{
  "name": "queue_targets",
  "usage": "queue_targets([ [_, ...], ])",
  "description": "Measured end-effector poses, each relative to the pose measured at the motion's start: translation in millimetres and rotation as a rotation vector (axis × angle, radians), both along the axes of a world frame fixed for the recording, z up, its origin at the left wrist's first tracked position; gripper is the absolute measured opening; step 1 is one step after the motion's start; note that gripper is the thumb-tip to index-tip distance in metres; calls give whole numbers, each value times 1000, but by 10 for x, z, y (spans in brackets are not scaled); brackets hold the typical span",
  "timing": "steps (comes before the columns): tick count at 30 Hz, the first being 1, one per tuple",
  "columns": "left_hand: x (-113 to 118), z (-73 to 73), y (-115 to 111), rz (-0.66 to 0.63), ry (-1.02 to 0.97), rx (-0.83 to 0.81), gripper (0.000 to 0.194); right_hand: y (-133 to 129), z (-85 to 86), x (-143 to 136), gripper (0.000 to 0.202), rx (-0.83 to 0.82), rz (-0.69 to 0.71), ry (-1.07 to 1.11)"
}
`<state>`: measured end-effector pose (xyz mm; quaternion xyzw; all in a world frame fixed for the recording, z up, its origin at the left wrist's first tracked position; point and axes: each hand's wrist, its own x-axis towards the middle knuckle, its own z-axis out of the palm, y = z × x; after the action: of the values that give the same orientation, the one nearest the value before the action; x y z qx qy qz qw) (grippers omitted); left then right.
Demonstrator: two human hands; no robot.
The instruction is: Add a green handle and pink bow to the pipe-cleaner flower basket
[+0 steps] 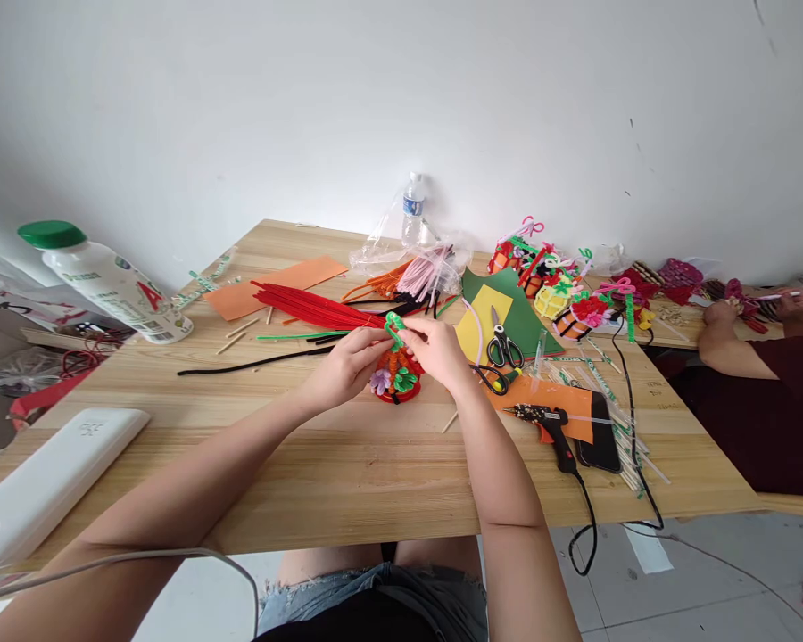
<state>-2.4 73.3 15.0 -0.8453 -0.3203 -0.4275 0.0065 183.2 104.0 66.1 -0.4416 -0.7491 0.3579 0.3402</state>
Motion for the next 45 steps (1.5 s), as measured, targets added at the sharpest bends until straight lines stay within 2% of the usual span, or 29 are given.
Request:
queue_targets([
  [5, 2, -15, -3, 42, 29, 42, 33, 14, -48, -26, 30, 88, -7, -106],
  [9, 6, -15, -2, 56, 22, 54, 31, 45, -36, 7, 27, 86, -56, -75],
  [17, -8, -7, -6, 76, 0, 31, 32, 58, 26, 22, 20, -153, -45, -13],
  [21, -13, -2, -13, 73, 0, -1, 32, 92, 14, 54, 20, -206, -34, 22],
  [29, -15, 20, -21, 67, 3, -31, 33, 146, -10, 144, 22, -81, -66, -71],
  [34, -18, 31, -28, 62, 3, -37, 34, 196, -72, 189, 20, -94, -53, -77],
  [37, -16, 44, -38, 56, 5, -40, 35, 231, -93, 213, 21, -105, -66, -52],
  [40, -14, 59, -48, 56, 10, -39, 35, 270, -100, 262, 21, -197, -88, 31],
  [45, -19, 71, -50, 57, 28, -27, 36, 373, -80, 400, 19, -292, -212, 212],
])
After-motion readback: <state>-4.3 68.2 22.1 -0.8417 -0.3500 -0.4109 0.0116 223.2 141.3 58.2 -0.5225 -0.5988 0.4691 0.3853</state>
